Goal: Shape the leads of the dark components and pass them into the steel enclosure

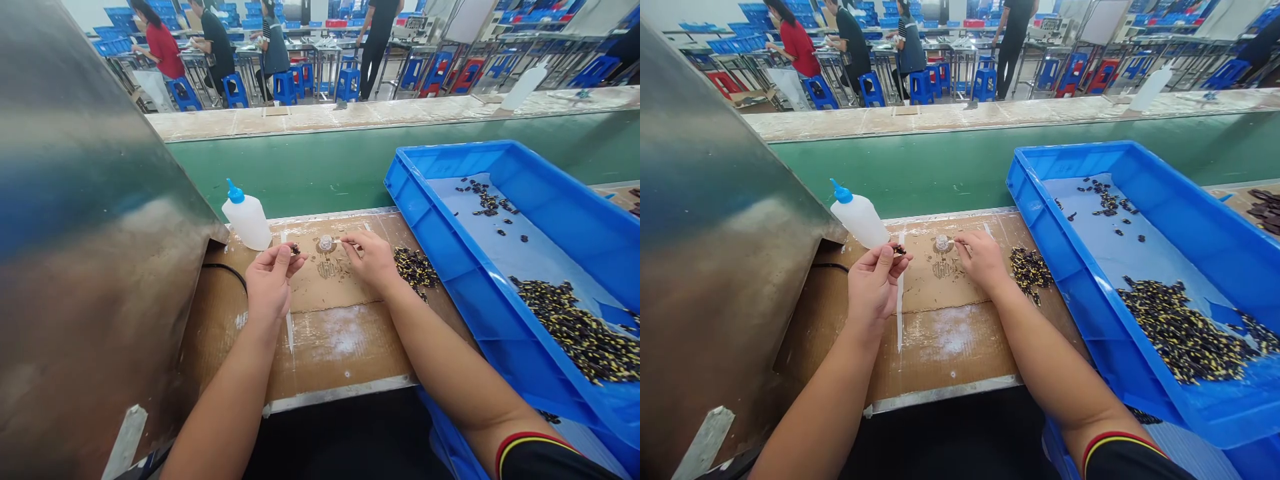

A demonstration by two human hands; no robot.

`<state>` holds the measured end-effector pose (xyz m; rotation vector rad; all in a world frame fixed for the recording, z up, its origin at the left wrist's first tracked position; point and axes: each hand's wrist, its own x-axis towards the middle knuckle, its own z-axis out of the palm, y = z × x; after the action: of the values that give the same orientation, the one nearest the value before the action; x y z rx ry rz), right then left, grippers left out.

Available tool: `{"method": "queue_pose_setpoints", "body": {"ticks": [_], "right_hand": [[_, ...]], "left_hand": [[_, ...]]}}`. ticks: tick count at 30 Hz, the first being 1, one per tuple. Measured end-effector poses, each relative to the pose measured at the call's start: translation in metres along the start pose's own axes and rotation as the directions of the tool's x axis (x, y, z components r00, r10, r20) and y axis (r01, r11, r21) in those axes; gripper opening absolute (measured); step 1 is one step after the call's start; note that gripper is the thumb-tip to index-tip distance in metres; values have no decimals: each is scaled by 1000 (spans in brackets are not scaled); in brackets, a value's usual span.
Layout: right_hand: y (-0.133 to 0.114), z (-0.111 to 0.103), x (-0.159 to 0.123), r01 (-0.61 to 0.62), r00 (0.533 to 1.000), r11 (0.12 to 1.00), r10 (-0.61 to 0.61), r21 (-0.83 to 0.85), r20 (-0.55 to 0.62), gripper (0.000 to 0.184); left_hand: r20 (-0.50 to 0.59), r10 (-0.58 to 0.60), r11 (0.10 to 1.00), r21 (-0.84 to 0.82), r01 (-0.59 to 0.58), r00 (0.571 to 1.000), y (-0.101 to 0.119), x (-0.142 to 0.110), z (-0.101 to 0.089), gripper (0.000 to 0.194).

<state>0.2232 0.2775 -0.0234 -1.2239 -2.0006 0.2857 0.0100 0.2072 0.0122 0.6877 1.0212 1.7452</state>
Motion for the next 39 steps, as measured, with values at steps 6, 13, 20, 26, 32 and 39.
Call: {"method": "queue_pose_setpoints", "body": {"ticks": [6, 13, 20, 26, 32, 39], "right_hand": [[-2, -1, 0, 2, 1000, 1000, -2, 5, -18, 16], [-4, -1, 0, 22, 999, 1000, -22, 6, -28, 15], [-5, 0, 0, -15, 1000, 1000, 15, -5, -25, 15], [-5, 0, 0, -18, 999, 1000, 17, -3, -31, 16], [-4, 0, 0, -41, 999, 999, 41, -5, -22, 18], [-4, 1, -1, -42, 999, 999, 42, -4, -31, 18]], "left_hand": [[7, -17, 1000, -2, 17, 1000, 1, -1, 1, 44], [19, -17, 1000, -5, 17, 1000, 1, -2, 2, 41], [20, -21, 1000, 3, 21, 1000, 0, -1, 2, 41], [24, -26, 1000, 3, 26, 999, -1, -2, 1, 40], [19, -37, 999, -4, 37, 999, 0, -2, 2, 41], [13, -37, 999, 4, 37, 999, 0, -2, 2, 42]]}}
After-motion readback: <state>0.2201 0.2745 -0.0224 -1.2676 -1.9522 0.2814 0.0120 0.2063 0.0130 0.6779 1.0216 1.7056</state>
